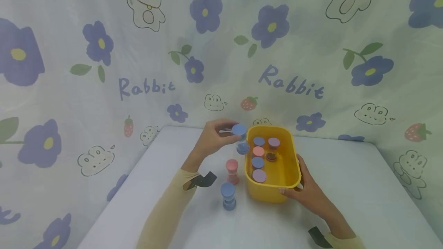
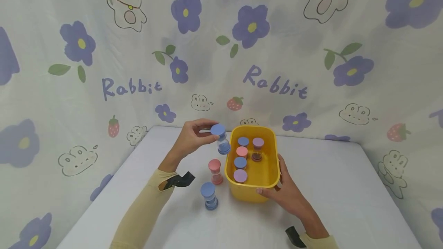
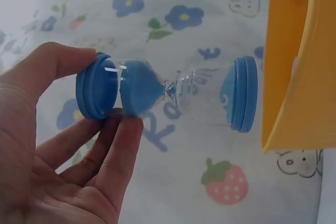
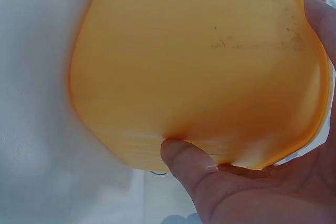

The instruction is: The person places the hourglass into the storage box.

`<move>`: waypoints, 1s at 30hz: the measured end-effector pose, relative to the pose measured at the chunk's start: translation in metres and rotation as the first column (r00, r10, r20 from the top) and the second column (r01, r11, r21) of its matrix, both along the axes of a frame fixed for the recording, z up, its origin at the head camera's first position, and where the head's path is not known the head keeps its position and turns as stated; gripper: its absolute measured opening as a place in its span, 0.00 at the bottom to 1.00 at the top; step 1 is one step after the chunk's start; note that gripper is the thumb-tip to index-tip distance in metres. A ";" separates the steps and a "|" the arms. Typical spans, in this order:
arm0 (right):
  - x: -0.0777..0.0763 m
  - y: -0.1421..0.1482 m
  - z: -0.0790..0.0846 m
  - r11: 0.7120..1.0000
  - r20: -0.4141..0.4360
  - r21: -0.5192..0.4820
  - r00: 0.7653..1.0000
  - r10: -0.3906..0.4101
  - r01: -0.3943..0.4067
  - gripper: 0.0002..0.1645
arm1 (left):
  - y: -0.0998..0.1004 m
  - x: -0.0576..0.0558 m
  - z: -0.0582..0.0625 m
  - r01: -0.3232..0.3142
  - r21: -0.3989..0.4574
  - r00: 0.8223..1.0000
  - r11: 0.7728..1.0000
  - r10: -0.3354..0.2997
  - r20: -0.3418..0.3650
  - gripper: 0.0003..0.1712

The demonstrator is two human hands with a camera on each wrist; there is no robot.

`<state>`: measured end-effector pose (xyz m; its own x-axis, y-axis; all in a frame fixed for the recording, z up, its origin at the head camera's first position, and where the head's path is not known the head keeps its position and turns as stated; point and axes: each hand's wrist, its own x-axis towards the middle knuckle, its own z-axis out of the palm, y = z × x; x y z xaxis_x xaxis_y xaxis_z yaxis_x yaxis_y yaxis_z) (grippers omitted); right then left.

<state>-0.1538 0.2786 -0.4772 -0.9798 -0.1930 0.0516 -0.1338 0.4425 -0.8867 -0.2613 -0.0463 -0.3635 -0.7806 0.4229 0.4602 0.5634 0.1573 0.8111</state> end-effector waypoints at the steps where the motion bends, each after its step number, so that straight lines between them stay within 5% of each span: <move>1: 0.001 0.000 0.000 1.000 0.001 0.006 1.000 -0.003 0.003 0.73 | 0.003 -0.001 0.000 0.001 -0.002 1.000 1.000 -0.001 0.003 0.23; 10: 0.003 -0.003 -0.001 1.000 0.008 0.013 1.000 -0.016 0.016 0.74 | 0.029 -0.009 0.002 0.073 0.048 0.997 0.996 -0.074 0.026 0.23; 30: 0.006 -0.004 -0.001 0.999 0.012 0.029 1.000 -0.020 0.020 0.75 | 0.075 -0.025 -0.005 0.069 -0.136 0.996 0.988 -0.076 -0.052 0.26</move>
